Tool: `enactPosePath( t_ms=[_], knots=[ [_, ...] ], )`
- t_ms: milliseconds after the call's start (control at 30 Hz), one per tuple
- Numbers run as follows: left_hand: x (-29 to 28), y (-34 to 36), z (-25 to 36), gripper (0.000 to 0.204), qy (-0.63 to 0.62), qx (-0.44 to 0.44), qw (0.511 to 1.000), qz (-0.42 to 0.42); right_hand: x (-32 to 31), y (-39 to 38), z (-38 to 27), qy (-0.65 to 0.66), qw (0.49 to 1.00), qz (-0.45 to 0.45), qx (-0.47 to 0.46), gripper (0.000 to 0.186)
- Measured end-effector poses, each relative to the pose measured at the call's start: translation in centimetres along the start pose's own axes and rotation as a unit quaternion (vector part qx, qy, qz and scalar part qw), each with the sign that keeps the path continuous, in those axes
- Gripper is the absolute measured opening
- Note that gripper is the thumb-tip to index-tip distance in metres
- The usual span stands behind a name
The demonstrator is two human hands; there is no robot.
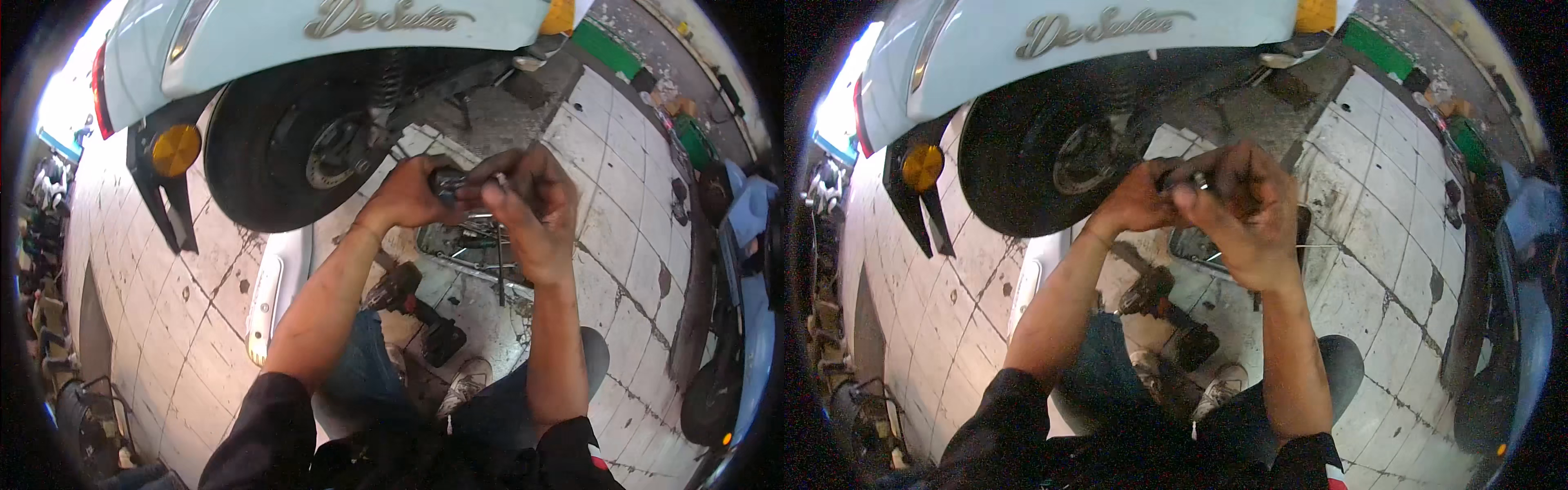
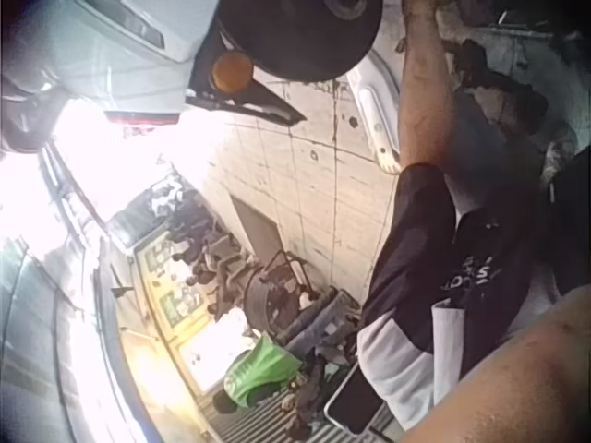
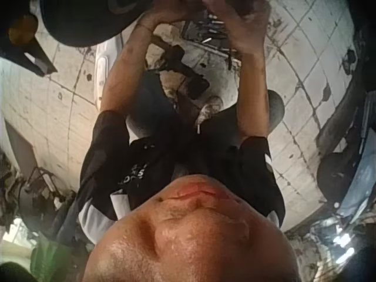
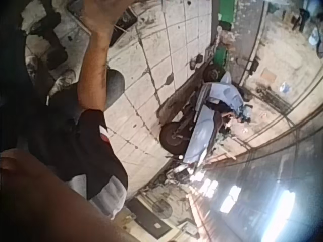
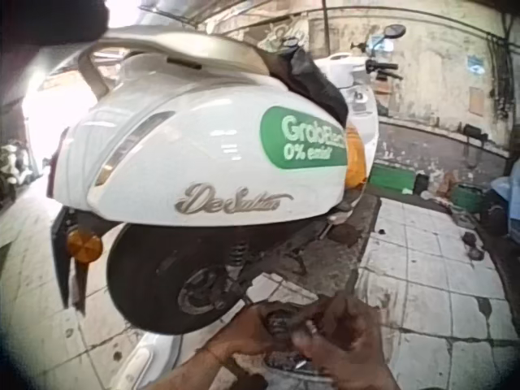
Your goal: The person services the rear brake assembly of a scooter by removing the brake caliper, cleaning the internal components with a cloth, inspecting the brake pads, and reattaching the caliper to the brake disc using tools from a tray.
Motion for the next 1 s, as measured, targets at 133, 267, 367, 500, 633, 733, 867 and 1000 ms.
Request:
enactPosePath(
  t_ms=[133, 267, 367, 500, 633, 733, 867, 1000],
  knots=[
    [0.1, -0.4, 0.0, 0.068, -0.026, -0.016, 0.999, -0.016, -0.2, 0.8, -0.4, 0.105, 0.990, -0.089, 0.011, 0.034],
    [0.1, -0.2, -0.6, 0.069, 0.066, -0.045, 0.997, -0.006, -2.7, 1.0, 0.6, -0.034, 0.986, 0.164, 0.021, 0.028],
    [-0.4, -0.4, -0.3, 0.070, 0.082, -0.084, 0.993, -0.015, -2.1, 0.7, 2.0, 0.142, 0.970, 0.142, 0.136, 0.018],
    [0.2, 0.0, 0.1, 0.069, 0.033, -0.041, 0.999, 0.002, -1.7, 0.2, 3.1, 0.174, 0.975, 0.072, 0.120, 0.023],
    [2.4, 0.9, -0.5, 0.059, 0.014, -0.044, 0.998, -0.050, -2.9, 0.1, 1.1, 0.025, 0.998, 0.023, -0.051, 0.021],
    [1.5, 0.4, 0.3, 0.052, 0.048, -0.030, 0.998, -0.018, -2.0, -1.3, -3.0, -0.305, 0.887, 0.115, -0.326, 0.020],
    [-0.2, 0.0, -6.4, 0.041, 0.025, 0.071, 0.997, 0.028, -0.1, -0.5, -1.9, -0.150, 0.974, 0.016, -0.170, 0.017],
    [1.3, 0.2, 1.9, 0.044, 0.043, 0.188, 0.981, 0.018, -1.4, -0.3, 0.0, 0.122, 0.988, -0.099, 0.003, 0.020]
  ],
)
Point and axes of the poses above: each hand's wrist, its own y-axis towards the middle knuckle, its own x-axis out of the palm, z = x × y, the point moved 8 cm from there along y, towards the middle knuckle, and after that the axes turned 3 degrees about y, right-handed, at the moved point
